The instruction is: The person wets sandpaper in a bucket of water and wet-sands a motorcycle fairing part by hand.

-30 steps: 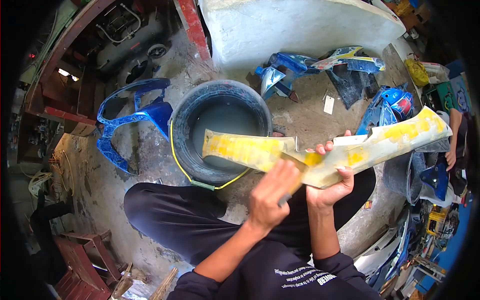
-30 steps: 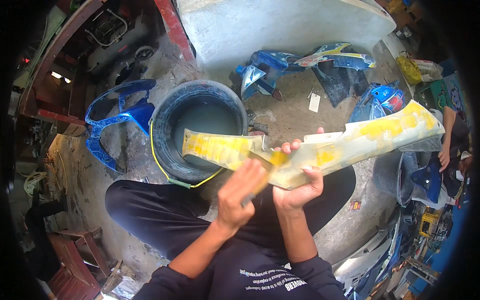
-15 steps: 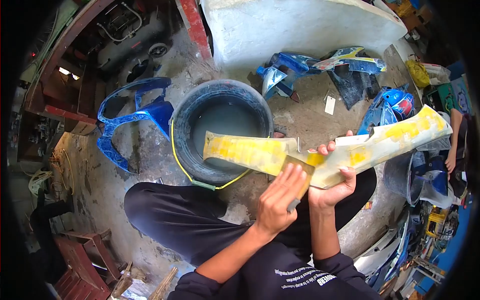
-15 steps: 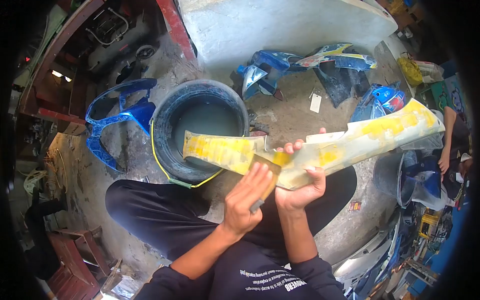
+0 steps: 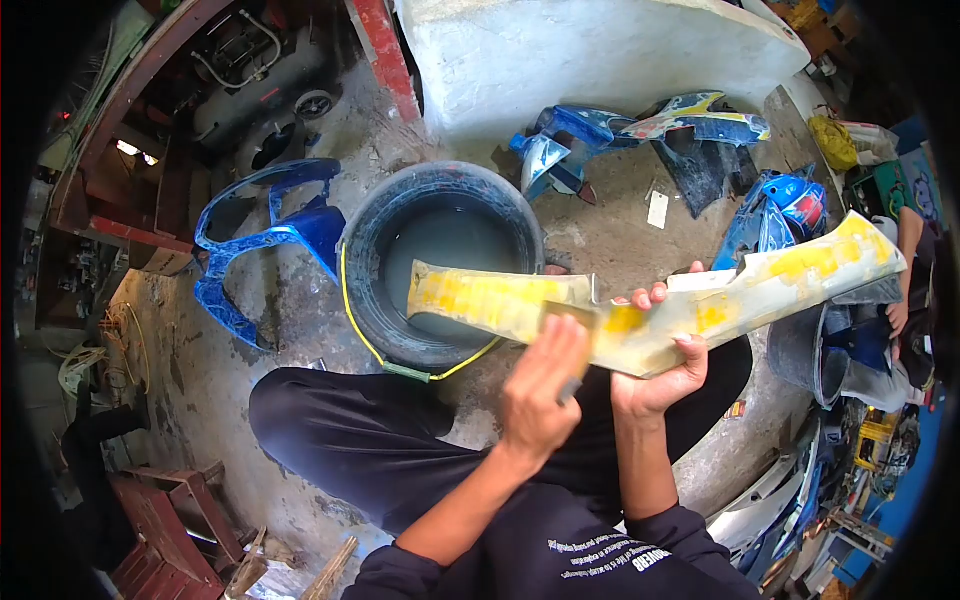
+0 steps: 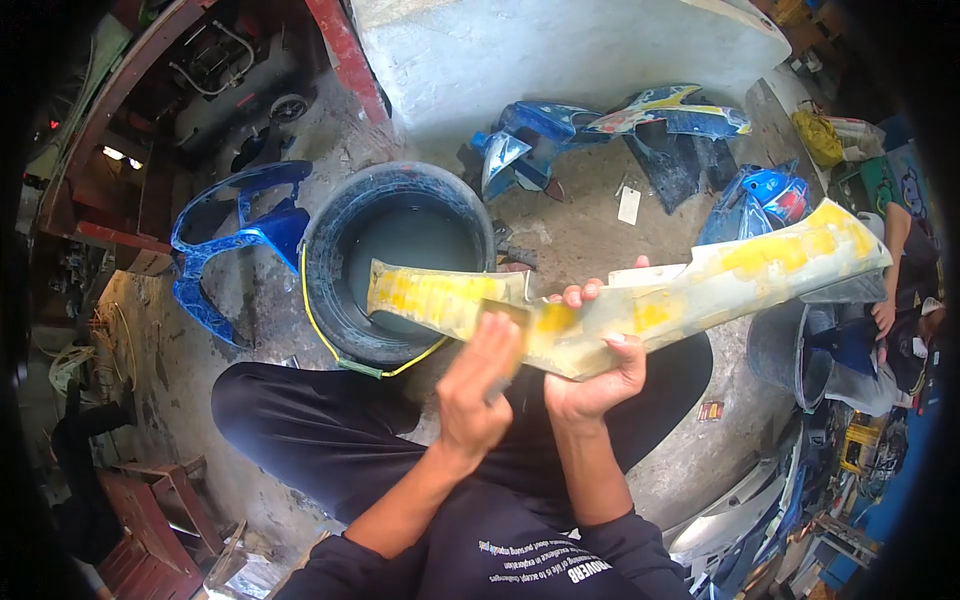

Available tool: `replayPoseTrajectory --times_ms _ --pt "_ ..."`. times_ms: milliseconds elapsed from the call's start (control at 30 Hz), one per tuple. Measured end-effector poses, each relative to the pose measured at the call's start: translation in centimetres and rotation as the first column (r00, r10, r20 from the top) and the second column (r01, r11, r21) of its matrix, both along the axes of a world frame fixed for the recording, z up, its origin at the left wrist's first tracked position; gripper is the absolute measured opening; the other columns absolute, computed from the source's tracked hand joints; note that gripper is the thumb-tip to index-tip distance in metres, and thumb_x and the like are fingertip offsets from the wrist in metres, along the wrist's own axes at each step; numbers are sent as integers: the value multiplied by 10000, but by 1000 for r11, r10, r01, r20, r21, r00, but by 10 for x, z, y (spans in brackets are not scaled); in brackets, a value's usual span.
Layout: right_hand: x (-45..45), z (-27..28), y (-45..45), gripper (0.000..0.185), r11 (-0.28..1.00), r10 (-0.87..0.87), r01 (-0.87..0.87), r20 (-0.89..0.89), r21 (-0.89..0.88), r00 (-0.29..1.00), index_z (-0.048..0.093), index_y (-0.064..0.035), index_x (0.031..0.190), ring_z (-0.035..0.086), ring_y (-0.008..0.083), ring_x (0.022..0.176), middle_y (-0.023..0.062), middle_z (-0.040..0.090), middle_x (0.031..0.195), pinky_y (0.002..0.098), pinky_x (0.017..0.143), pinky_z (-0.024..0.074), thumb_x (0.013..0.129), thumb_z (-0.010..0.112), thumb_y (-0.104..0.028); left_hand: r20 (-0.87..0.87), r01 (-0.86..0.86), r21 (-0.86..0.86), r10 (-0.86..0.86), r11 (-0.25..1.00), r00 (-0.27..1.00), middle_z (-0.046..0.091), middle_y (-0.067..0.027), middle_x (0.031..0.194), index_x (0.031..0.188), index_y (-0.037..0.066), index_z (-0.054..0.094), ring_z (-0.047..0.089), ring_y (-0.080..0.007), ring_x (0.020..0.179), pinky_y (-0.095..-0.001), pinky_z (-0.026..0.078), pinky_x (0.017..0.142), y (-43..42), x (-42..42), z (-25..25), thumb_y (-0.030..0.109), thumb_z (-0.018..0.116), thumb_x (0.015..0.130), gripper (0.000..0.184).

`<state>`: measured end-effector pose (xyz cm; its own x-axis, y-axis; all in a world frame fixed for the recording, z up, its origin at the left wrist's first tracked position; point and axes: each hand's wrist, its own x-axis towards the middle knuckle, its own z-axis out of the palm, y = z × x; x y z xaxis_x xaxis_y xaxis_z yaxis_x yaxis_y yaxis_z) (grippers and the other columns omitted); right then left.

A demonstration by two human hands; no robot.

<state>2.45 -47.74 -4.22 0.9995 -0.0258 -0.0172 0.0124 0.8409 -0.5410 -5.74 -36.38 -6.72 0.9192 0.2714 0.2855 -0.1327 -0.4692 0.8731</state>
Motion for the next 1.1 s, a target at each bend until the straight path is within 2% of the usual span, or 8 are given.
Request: replayPoseTrajectory --times_ms 100,233,333,467,600,733,867,1100 --pt "-1 0 1 891 1000 9 -9 -1 2 1000 290 -148 1613 559 275 1037 136 554 1132 531 1042 447 777 590 -220 51 122 -44 -120 992 991 633 -244 1394 1308 -36 684 527 -408 1395 -463 406 1193 1 -6 3 -133 462 682 672" --pt "-3 1 5 884 1000 5 -5 2 -10 1000 293 -149 1612 557 275 1040 136 552 1139 529 1043 446 780 585 -216 -49 -94 31 95 995 994 601 -204 1456 1361 4 665 515 -371 1418 -464 393 1209 9 4 -18 -93 529 650 731" --pt "0 -1 1 906 997 19 -20 15 71 1000 249 -155 1635 559 287 1028 160 575 1112 483 1038 452 784 560 -186 66 156 -16 -154 988 986 611 -212 1439 1368 -5 653 519 -380 1411 -461 404 1201 -6 -9 7 -119 514 662 729" --pt "-2 3 4 907 999 7 -7 8 40 1000 247 -161 1637 558 286 1027 159 572 1104 483 1037 450 785 557 -181 -47 -98 13 99 995 994 642 -240 1386 1315 -31 685 534 -393 1396 -462 403 1197 12 8 -12 -126 469 675 682" --pt "-2 1 4 904 999 6 -6 6 47 1000 247 -159 1636 558 285 1025 156 565 1103 481 1037 449 786 551 -179 45 128 -43 -126 991 991 633 -249 1390 1318 -48 672 527 -393 1401 -450 401 1200 -7 -7 13 -149 467 679 679" --pt "-3 1 7 899 999 -11 11 3 -31 1000 277 -155 1622 558 278 1042 141 552 1141 521 1039 453 780 587 -211 -51 -98 9 98 995 994 637 -230 1398 1327 -15 682 526 -395 1400 -452 402 1199 8 6 -14 -131 477 680 688" --pt "-2 -4 3 900 1000 15 -15 20 4 1000 275 -155 1622 559 278 1046 142 555 1135 527 1043 452 781 588 -214 32 106 -46 -105 993 994 632 -232 1402 1344 -13 668 514 -394 1412 -461 398 1199 -10 -5 13 -126 477 676 704" --pt "-4 -3 5 911 1000 3 -3 -5 -20 1000 269 -159 1629 558 281 1051 143 557 1136 541 1048 447 779 590 -220 -10 27 8 -27 1000 1000 640 -219 1400 1337 -10 677 517 -390 1411 -468 387 1206 -7 -2 7 -103 487 680 690"
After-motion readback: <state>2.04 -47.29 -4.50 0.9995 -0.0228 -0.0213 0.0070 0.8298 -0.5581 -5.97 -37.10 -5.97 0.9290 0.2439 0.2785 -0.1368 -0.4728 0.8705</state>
